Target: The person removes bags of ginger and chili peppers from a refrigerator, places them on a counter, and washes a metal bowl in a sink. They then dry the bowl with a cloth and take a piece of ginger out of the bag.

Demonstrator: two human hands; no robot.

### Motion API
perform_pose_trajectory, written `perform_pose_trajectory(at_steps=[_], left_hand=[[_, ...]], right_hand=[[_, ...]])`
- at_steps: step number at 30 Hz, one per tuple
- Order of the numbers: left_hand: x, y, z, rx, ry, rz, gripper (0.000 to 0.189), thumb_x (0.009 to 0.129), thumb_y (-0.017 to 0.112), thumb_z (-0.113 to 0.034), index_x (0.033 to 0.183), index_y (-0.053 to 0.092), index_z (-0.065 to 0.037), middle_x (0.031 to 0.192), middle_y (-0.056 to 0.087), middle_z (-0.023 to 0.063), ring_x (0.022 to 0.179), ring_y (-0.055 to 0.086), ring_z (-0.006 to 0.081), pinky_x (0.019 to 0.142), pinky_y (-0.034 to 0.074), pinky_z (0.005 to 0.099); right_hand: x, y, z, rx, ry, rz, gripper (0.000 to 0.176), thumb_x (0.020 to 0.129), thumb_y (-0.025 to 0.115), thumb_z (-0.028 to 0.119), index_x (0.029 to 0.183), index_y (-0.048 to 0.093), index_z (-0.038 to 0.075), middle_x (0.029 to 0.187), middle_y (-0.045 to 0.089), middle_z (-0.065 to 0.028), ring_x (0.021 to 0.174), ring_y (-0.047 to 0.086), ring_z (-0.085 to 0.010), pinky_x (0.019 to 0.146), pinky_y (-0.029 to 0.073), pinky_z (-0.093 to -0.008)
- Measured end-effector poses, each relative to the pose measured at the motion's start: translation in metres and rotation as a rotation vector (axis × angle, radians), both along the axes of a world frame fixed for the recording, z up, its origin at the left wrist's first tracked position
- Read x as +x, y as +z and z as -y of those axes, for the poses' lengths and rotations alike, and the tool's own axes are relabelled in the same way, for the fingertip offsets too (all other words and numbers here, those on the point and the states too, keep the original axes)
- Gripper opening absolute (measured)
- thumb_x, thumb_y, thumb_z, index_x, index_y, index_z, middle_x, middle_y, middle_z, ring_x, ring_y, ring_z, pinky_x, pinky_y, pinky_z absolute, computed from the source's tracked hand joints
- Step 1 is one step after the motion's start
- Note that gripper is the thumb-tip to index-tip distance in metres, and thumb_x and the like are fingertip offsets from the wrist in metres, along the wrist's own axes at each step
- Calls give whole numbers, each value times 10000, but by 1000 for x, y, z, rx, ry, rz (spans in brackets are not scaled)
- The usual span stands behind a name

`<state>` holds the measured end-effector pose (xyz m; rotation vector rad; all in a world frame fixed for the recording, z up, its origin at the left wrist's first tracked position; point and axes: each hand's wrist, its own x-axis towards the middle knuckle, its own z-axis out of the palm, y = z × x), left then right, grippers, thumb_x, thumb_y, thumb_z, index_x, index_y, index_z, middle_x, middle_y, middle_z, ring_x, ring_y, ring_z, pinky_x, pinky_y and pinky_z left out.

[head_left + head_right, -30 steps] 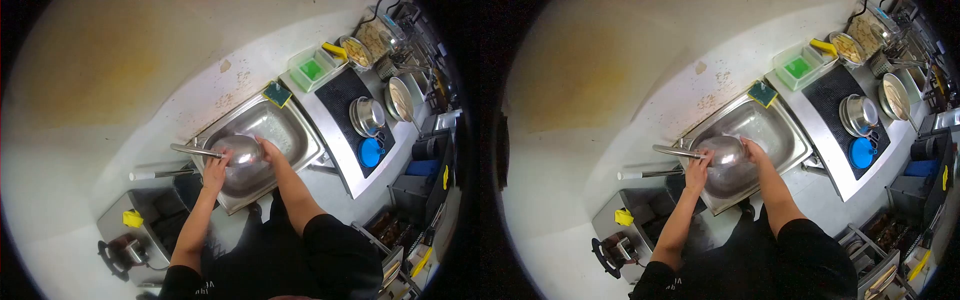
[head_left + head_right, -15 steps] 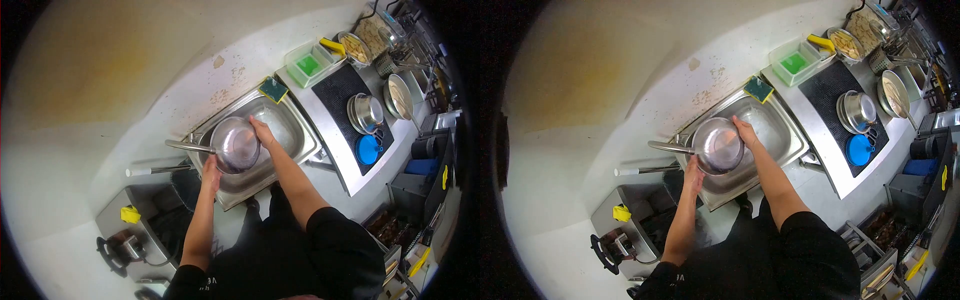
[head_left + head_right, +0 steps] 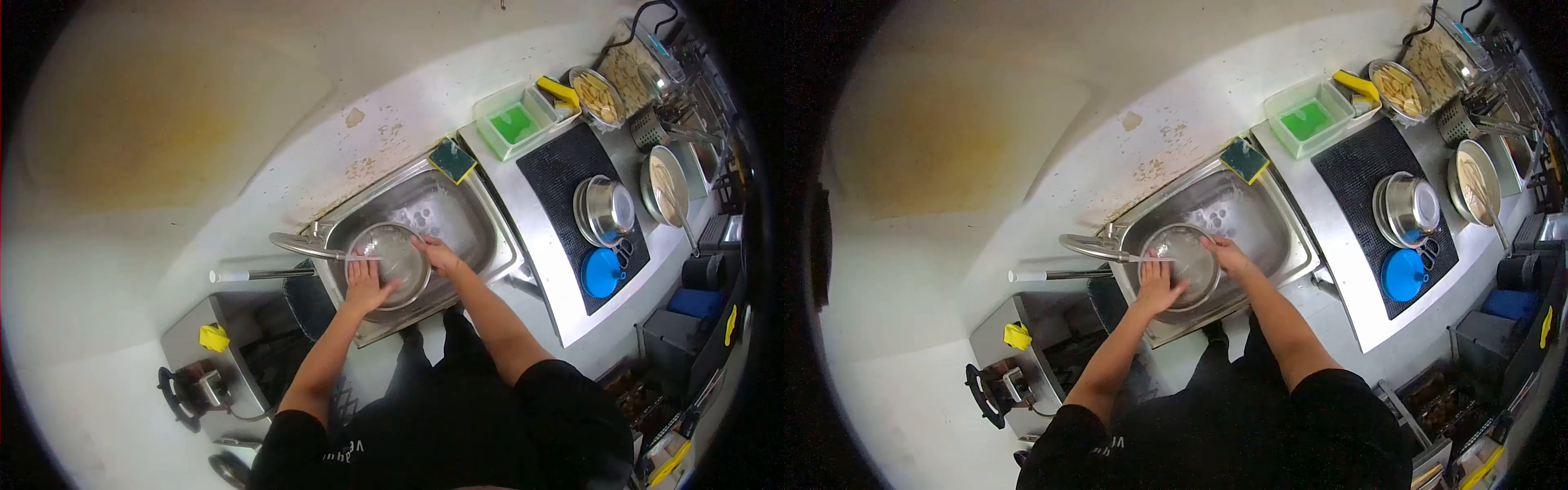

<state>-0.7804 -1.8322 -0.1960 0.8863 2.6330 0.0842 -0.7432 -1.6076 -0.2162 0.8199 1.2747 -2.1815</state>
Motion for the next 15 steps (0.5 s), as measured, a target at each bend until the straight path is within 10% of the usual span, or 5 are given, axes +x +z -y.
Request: perform_pose_trajectory(at_steps=[5, 8, 15], left_hand=[[-13, -13, -84, 234, 295, -239, 837, 876, 526, -462, 1422, 183, 72, 1490, 65, 312, 1388, 85, 451, 1123, 98, 513], [-17, -8, -95, 384, -166, -144, 725, 887, 508, -381, 1450, 225, -23, 1532, 113, 183, 1409, 140, 343, 1124, 98, 524], [-36, 9, -88, 251, -119, -228, 699, 878, 510, -382, 1459, 254, -89, 1547, 136, 91, 1419, 127, 315, 1108, 58, 574]], right_hand=[[2, 4, 24, -275, -237, -97, 448, 925, 568, 363, 1288, 510, 108, 1111, 621, -16, 982, 584, -131, 802, 496, -287], [-4, 1, 5, -225, -351, -189, 524, 923, 564, 387, 1352, 451, 107, 1281, 531, -49, 1153, 486, -170, 919, 423, -322], [5, 90, 3, -19, -406, 21, 657, 897, 579, 451, 1414, 367, 105, 1394, 433, -119, 1285, 373, -220, 1032, 323, -365]])
